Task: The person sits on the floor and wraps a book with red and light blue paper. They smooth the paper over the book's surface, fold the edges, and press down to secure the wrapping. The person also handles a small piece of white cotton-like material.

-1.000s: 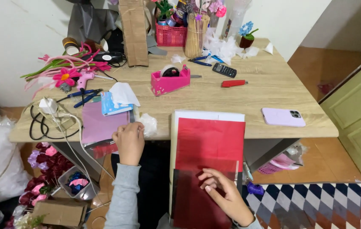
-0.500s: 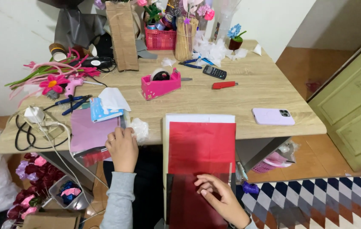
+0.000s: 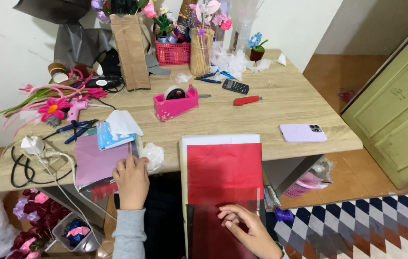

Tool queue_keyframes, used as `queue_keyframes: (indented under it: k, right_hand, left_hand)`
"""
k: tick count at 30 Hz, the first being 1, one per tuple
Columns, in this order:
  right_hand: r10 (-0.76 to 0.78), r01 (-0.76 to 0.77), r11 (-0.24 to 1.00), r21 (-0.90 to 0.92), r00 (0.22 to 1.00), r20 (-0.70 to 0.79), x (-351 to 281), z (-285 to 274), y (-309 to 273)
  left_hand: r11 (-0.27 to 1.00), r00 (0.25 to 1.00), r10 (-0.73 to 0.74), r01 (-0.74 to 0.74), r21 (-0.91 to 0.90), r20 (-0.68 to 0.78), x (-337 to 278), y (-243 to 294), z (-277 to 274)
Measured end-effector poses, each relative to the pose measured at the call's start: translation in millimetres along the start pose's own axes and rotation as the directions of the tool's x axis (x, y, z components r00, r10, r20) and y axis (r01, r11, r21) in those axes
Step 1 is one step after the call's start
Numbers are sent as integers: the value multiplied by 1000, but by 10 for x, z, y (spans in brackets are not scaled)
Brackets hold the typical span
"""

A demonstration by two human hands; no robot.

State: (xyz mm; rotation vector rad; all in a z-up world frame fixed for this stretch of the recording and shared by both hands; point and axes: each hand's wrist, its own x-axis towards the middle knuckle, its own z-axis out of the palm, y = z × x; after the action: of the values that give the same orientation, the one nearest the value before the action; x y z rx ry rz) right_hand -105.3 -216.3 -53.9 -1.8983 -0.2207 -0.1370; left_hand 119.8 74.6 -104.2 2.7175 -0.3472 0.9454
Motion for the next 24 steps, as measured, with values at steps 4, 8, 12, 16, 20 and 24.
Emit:
queue_keyframes:
  k: [4, 8, 12, 16, 20, 24]
  right_hand:
    - [-9, 9, 1000, 13, 999, -32, 13, 5, -10]
    - [-16, 16, 1000, -5, 998, -59, 19, -3, -37]
    - [4, -2, 1000, 22, 998, -67, 18, 5, -36]
    - [-20, 21, 1000, 23, 998, -62, 22, -1, -57]
    - [-72, 73, 997, 18, 995, -70, 26, -23, -68]
    - [-50, 54, 997, 47, 995, -86, 13, -67, 11]
  left_hand:
    - [996, 994, -30, 38, -80, 102, -38, -35, -99]
    - [991, 979, -87, 103, -79, 184, 23, 37, -357]
    - [986, 990, -76, 92, -137, 117, 32, 107, -565]
    - [960, 995, -26, 51, -274, 94, 38, 282, -818]
    - [940, 996, 32, 0, -340, 87, 37, 408, -1001]
    - [919, 997, 65, -44, -391, 41, 29, 492, -1107]
